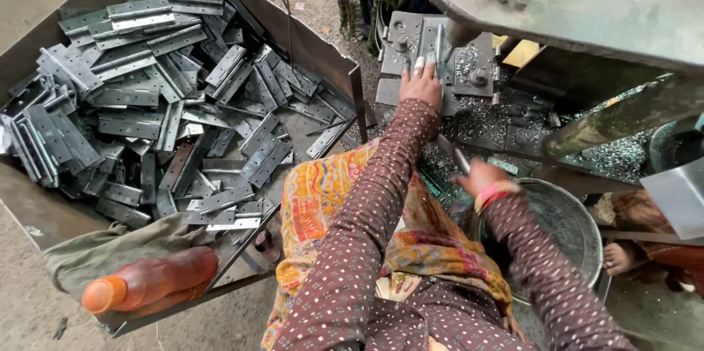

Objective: The person sits on the floor and repeatedly picks up metal pieces from a bin, places them into a press machine, and removes the processed pieces using tongs. The person handles the metal pieces one at a time and uses tongs to manipulate them within the machine.

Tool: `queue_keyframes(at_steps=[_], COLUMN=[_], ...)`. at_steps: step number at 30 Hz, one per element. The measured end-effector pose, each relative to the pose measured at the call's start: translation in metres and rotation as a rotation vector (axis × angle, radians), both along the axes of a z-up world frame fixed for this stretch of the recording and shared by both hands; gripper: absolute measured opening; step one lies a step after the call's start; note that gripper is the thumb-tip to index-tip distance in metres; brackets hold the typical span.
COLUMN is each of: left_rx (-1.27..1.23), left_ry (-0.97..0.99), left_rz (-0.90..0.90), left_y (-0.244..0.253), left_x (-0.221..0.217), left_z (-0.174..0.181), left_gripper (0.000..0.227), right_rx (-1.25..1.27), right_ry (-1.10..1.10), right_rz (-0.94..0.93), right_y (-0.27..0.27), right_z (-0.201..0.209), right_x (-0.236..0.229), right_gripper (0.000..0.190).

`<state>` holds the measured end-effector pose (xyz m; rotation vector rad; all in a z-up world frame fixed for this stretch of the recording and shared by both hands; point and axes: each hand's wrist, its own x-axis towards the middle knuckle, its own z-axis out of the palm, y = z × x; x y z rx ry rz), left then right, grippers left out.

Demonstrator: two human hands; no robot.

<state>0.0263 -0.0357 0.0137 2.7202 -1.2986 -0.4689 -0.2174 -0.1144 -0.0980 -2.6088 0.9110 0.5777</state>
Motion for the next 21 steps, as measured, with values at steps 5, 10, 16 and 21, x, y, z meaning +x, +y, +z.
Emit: queue_keyframes(at_steps=[5,10,16,21], left_rx=[-0.031,-0.183,-0.002,-0.045], left_ry=[-0.017,-0.117,-0.037,-0.050], left_rz=[-0.020,-0.026,-0.032,-0.031], left_y=[0.006,0.010,-0.003,0.001], left_x=[-0.005,-0.002,0.029,0.027], left_z=[0.001,-0.002,0.011,0.017], left_gripper=[0.027,0.027,0.026,0.026], right_rx=[-0.081,0.032,0.028,-0.054], right_ry=[-0.333,0.002,0.008,-0.204], right_rz=[-0.064,-0.025,-0.082,-0.062], right_y=[0.047,0.001,0.022,0.052], right_z=[-0.023,-0.010,-0.010,-0.027], right_x=[-0.032,0.002,-0.015,-0.034], right_gripper=[0.043,0.056,0.053,0.046])
